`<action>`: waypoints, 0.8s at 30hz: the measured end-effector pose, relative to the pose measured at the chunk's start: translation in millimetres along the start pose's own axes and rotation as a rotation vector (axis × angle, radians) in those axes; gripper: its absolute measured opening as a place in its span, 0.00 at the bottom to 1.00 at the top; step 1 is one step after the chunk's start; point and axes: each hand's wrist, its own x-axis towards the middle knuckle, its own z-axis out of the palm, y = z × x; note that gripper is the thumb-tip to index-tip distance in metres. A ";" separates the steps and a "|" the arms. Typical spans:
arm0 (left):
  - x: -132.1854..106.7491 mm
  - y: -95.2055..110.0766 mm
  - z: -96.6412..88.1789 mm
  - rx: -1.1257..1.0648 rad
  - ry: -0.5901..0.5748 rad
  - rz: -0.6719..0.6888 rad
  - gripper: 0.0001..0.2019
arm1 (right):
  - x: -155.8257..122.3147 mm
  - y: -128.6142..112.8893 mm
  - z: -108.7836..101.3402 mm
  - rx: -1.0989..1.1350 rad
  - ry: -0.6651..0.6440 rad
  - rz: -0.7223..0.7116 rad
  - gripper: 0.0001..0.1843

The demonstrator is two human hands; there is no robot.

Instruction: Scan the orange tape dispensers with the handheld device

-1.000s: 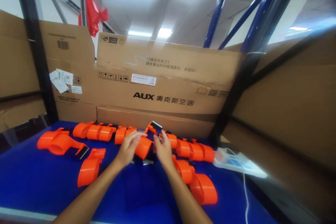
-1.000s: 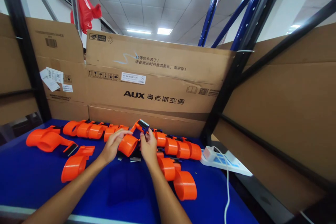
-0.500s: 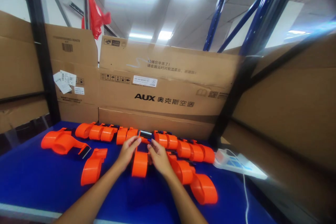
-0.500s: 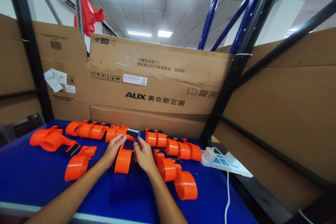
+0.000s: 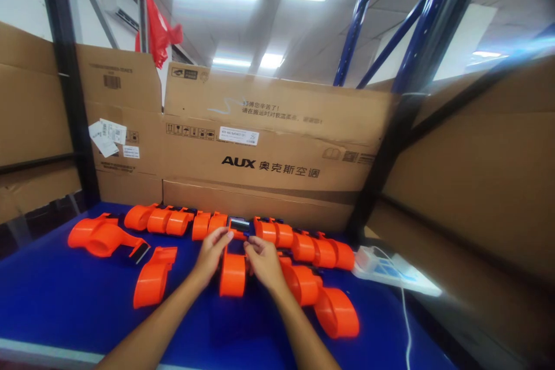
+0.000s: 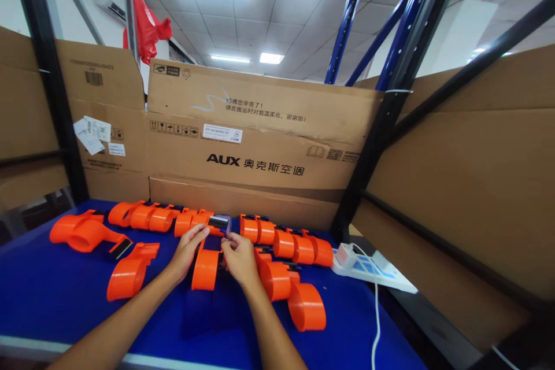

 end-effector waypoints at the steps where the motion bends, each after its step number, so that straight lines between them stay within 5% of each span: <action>1: 0.3 -0.5 -0.3 -0.004 0.021 -0.008 0.21 | -0.4 -0.1 0.7 -0.008 -0.002 -0.012 0.19; 24: 0.0 7.1 1.5 0.052 -0.046 0.037 0.20 | -4.7 -7.6 4.5 -0.299 0.030 -0.214 0.18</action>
